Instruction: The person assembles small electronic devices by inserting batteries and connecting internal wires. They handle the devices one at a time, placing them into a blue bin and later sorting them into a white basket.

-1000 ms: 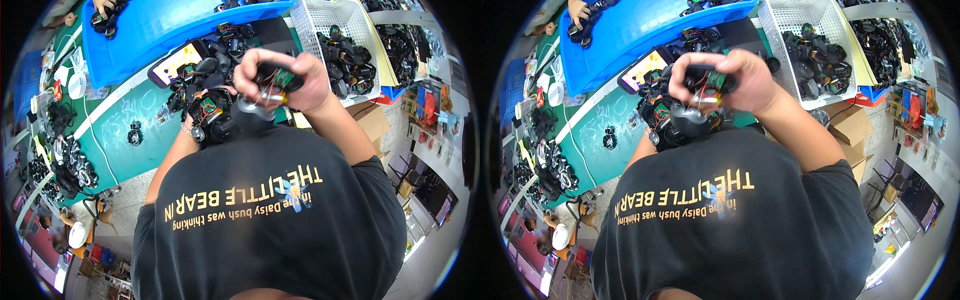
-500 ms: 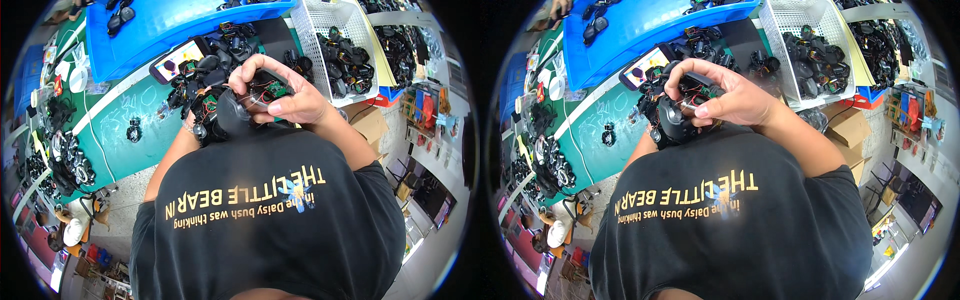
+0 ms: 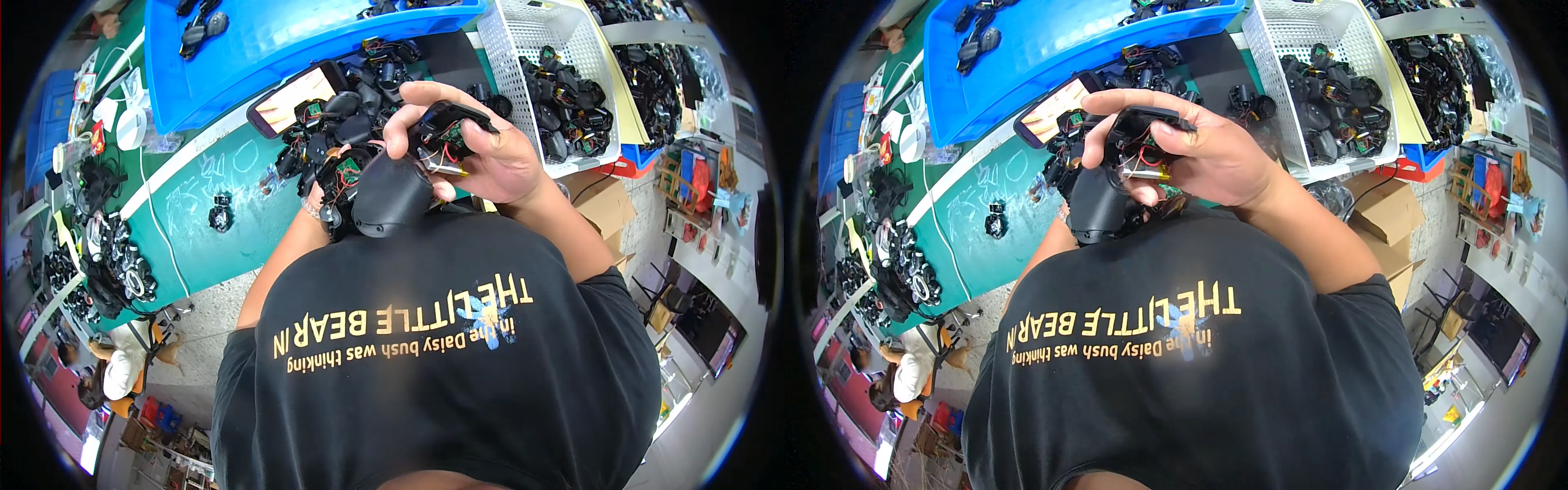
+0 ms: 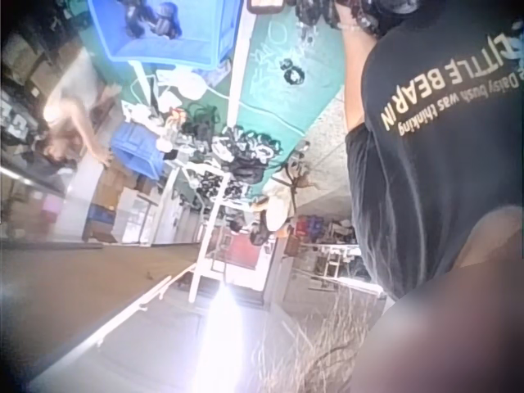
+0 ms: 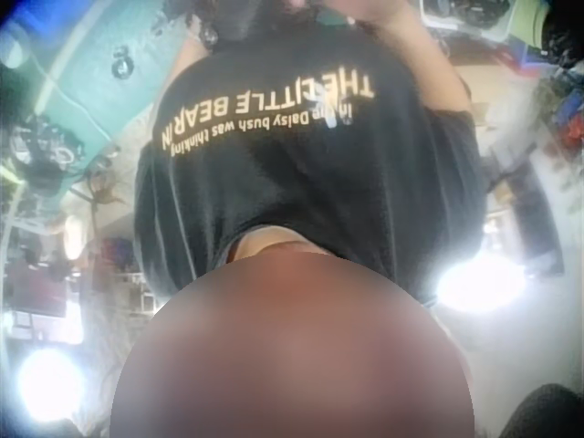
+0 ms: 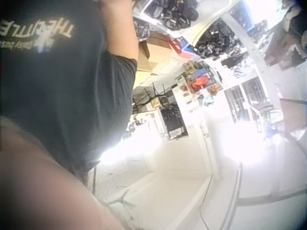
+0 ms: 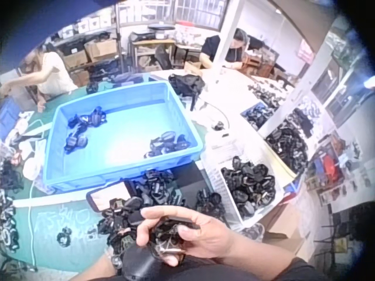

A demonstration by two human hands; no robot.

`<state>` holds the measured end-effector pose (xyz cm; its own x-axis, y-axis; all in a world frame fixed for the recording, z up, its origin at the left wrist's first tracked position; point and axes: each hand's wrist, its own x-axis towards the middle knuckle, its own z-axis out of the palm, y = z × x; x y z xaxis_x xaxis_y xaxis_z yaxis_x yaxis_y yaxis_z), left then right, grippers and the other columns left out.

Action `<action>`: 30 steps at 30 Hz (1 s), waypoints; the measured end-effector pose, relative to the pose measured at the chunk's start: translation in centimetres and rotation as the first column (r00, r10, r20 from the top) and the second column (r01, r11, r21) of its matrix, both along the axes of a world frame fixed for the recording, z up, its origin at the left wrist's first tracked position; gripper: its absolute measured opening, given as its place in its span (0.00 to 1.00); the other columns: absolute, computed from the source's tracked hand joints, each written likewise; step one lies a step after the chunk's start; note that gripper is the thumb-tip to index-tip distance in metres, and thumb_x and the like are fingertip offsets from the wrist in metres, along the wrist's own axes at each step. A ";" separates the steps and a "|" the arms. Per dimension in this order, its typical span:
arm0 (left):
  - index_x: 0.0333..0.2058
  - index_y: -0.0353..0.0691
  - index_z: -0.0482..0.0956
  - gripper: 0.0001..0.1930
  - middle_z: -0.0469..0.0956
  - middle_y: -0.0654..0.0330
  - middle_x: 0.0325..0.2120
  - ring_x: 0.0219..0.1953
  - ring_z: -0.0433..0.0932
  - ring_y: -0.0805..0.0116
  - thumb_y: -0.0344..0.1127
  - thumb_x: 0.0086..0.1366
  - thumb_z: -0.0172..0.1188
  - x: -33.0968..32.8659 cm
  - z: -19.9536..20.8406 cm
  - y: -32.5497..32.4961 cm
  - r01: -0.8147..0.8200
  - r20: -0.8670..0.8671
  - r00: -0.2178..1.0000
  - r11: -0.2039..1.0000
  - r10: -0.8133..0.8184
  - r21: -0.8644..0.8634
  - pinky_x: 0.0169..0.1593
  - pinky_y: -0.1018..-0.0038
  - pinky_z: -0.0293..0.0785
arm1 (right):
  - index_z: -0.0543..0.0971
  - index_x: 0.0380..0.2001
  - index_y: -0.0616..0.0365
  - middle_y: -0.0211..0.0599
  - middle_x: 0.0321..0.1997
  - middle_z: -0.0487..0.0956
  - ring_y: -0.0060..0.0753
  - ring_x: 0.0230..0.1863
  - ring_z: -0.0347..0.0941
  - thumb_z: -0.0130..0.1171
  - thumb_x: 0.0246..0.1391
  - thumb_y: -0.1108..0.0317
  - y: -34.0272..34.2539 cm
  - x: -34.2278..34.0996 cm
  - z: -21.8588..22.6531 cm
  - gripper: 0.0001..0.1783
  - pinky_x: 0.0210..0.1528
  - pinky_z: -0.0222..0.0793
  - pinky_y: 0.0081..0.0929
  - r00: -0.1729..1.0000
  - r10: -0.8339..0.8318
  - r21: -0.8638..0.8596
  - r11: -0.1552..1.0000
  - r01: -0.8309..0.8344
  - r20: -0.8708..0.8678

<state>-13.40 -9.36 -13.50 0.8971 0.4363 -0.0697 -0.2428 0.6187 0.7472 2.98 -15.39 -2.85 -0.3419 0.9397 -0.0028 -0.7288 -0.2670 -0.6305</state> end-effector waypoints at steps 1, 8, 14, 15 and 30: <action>0.48 0.43 0.71 0.32 0.74 0.62 0.44 0.47 0.74 0.64 0.24 0.40 0.69 -0.2 -0.5 0.1 0.028 0.019 0.999 0.997 -0.026 -0.066 0.39 0.66 0.80 | 0.58 0.62 0.60 0.58 0.49 0.70 0.25 0.30 0.71 0.50 0.60 0.54 0.0 -0.1 0.2 0.33 0.25 0.67 0.12 1.000 -0.012 -0.005 1.000 0.012 0.003; 0.49 0.42 0.70 0.29 0.71 0.56 0.47 0.48 0.73 0.59 0.31 0.45 0.67 -2.1 -3.3 0.3 0.168 0.119 0.984 0.901 -0.131 -0.399 0.41 0.63 0.79 | 0.61 0.60 0.60 0.56 0.43 0.75 0.17 0.19 0.68 0.47 0.61 0.52 0.1 0.2 0.3 0.30 0.18 0.63 0.07 0.997 -0.050 -0.046 0.998 0.053 0.058; 0.49 0.42 0.70 0.27 0.68 0.51 0.49 0.49 0.72 0.54 0.37 0.48 0.65 -2.4 -3.6 0.4 0.230 0.197 0.968 0.852 -0.153 -0.469 0.42 0.60 0.78 | 0.70 0.54 0.59 0.47 0.46 0.76 0.21 0.32 0.73 0.51 0.55 0.68 0.1 5.3 -1.2 0.22 0.25 0.65 0.11 0.800 -0.230 0.014 0.963 0.267 0.554; 0.49 0.42 0.70 0.27 0.68 0.50 0.49 0.50 0.72 0.53 0.38 0.49 0.64 -2.6 -3.6 0.4 0.231 0.204 0.968 0.848 -0.149 -0.476 0.42 0.60 0.78 | 0.73 0.52 0.57 0.44 0.47 0.77 0.21 0.31 0.73 0.51 0.54 0.70 0.0 7.0 -1.5 0.21 0.28 0.68 0.15 0.616 -0.232 0.053 0.954 0.295 0.753; 0.49 0.40 0.69 0.28 0.62 0.37 0.55 0.52 0.69 0.41 0.54 0.57 0.59 -3.2 -4.0 0.6 0.305 0.304 0.941 0.763 -0.149 -0.570 0.45 0.53 0.76 | 0.73 0.51 0.54 0.46 0.49 0.75 0.49 0.51 0.71 0.56 0.53 0.55 9.9 9.1 -20.1 0.24 0.51 0.67 0.37 -0.467 -0.137 0.194 0.978 0.077 0.874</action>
